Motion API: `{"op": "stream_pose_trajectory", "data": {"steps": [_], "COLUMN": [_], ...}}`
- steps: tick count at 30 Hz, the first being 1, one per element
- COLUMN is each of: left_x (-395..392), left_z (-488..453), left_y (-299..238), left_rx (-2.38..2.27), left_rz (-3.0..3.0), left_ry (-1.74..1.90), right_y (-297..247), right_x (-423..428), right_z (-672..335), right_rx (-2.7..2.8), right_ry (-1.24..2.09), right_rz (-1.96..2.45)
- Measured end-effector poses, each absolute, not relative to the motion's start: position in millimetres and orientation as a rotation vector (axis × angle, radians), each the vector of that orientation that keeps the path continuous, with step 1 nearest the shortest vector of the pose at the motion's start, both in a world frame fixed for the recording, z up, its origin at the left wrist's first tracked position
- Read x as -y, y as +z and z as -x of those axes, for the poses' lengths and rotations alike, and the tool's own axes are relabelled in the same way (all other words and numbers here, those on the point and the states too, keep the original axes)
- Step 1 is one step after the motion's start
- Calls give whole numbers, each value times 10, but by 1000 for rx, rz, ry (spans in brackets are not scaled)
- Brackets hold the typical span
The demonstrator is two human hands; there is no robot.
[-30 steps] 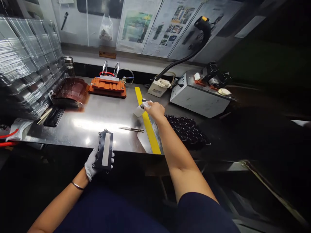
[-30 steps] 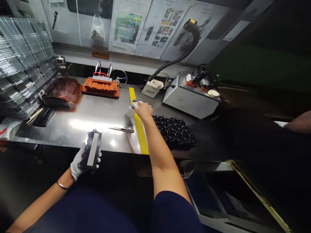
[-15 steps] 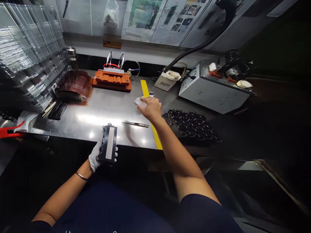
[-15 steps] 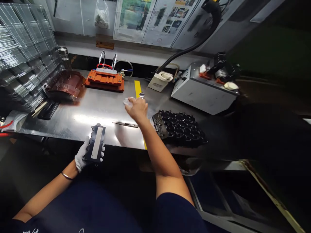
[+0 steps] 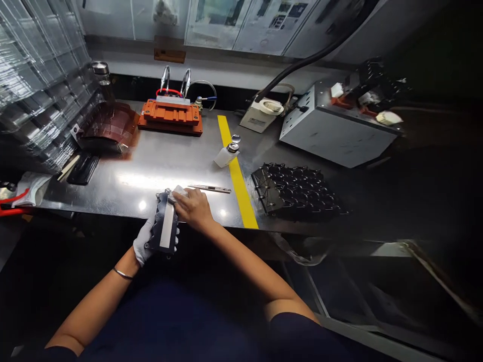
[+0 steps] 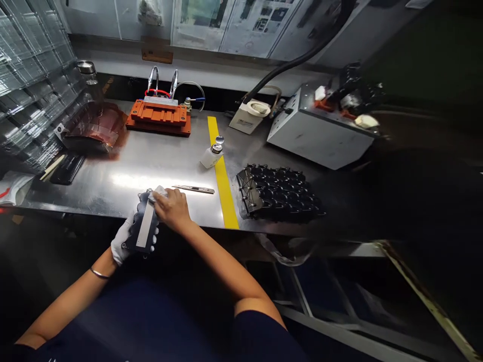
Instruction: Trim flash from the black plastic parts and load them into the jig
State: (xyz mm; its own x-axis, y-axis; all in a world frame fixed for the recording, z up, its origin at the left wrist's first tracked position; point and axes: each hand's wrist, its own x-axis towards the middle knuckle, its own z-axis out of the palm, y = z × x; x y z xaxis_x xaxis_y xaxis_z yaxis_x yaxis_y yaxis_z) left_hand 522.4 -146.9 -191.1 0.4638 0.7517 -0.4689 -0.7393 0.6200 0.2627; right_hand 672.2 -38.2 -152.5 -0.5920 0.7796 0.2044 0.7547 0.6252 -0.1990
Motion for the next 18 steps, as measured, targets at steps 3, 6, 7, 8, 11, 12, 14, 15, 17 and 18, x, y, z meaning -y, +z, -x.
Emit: {"op": "stream_pose_trajectory", "data": {"steps": [3,6,7,8,11,12,14,15,17,18], "left_x": [1461,1460,1461,1462,1457,1454,1454,1461,1492,1517], "left_z": [-5214,-5208,-5205,-5203,-5203,-5207,-5220,-5227,-5235,-5231], "left_y": [-1945,-1990,-2005,-2018,-2037,-2036,-2023,-2012,-1981,-1957], "left_rx": [-556,-532,-529,-525,-488,-470,-448,-444,-447,-461], "left_rz": [-25,-41,-47,-52,-69,-70,-72,-76,-86,-90], "left_ry": [912,922,923,922,925,918,901,897,900,910], "right_y": [-1497,-1495,-1499,-1504,-1510,-1505,-1484,-1471,-1452,-1448], "right_x": [397,439,451,451,305,198,-71,-213,-446,-518], "right_z": [-6694,-6659,-6653,-6651,-6709,-6756,-6896,-6983,-7163,-7245], "right_rx": [2617,2584,2595,2607,2550,2493,2355,2293,2221,2220], "right_ry": [151,140,139,146,201,212,194,172,123,98], "right_rz": [1215,1309,1280,1248,1357,1450,1599,1643,1712,1740]}}
